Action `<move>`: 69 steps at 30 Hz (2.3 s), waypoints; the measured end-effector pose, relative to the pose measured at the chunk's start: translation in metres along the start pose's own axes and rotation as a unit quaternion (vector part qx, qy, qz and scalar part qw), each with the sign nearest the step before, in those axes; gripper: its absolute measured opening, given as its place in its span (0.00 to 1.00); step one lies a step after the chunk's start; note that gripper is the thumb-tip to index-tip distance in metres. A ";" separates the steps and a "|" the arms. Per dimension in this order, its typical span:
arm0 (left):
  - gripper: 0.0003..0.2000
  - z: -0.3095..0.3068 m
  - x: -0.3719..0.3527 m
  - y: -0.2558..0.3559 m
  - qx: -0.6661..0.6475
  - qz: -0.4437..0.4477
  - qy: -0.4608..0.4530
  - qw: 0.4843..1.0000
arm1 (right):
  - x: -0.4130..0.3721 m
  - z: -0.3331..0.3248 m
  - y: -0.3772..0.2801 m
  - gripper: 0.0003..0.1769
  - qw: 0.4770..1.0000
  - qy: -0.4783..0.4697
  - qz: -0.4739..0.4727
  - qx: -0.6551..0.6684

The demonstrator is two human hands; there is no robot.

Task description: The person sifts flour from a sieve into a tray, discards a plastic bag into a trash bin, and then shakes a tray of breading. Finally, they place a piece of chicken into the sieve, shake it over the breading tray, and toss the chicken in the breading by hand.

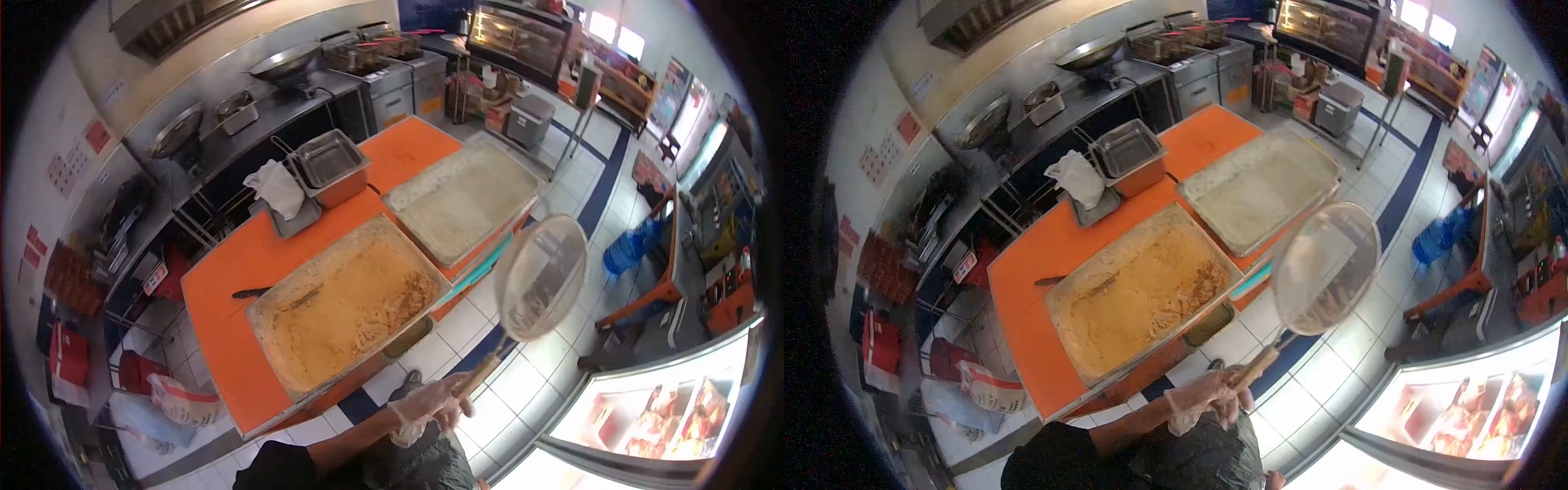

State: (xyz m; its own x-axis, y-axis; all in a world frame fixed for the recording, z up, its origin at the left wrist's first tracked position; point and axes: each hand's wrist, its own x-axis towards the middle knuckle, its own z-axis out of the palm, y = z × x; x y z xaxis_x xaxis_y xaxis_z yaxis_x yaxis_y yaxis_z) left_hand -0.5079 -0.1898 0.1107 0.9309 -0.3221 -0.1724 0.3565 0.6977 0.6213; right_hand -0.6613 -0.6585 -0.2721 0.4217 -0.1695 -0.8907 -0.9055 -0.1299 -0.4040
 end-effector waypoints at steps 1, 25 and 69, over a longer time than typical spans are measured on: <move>0.22 -0.033 -0.001 -0.012 -0.001 -0.023 -0.038 0.999 | 0.010 0.000 -0.010 0.17 1.000 -0.007 -0.005 -0.011; 0.30 -0.194 -0.066 0.035 0.570 -0.014 0.494 0.656 | 0.000 0.261 -0.301 0.16 0.941 -0.120 -0.210 -0.238; 0.39 -0.344 -0.016 0.029 0.759 -0.057 0.183 0.623 | -0.150 0.485 -0.517 0.18 0.733 0.186 -0.614 -0.224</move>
State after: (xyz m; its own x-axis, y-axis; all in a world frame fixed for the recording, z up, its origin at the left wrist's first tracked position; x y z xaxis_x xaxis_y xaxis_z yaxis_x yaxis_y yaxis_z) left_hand -0.4852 0.0560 -0.1311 0.9612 0.0475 -0.2718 0.1952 -0.8133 0.5482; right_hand -0.2792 -0.0918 -0.0311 0.9655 0.1001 0.2404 0.2397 -0.7022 -0.6704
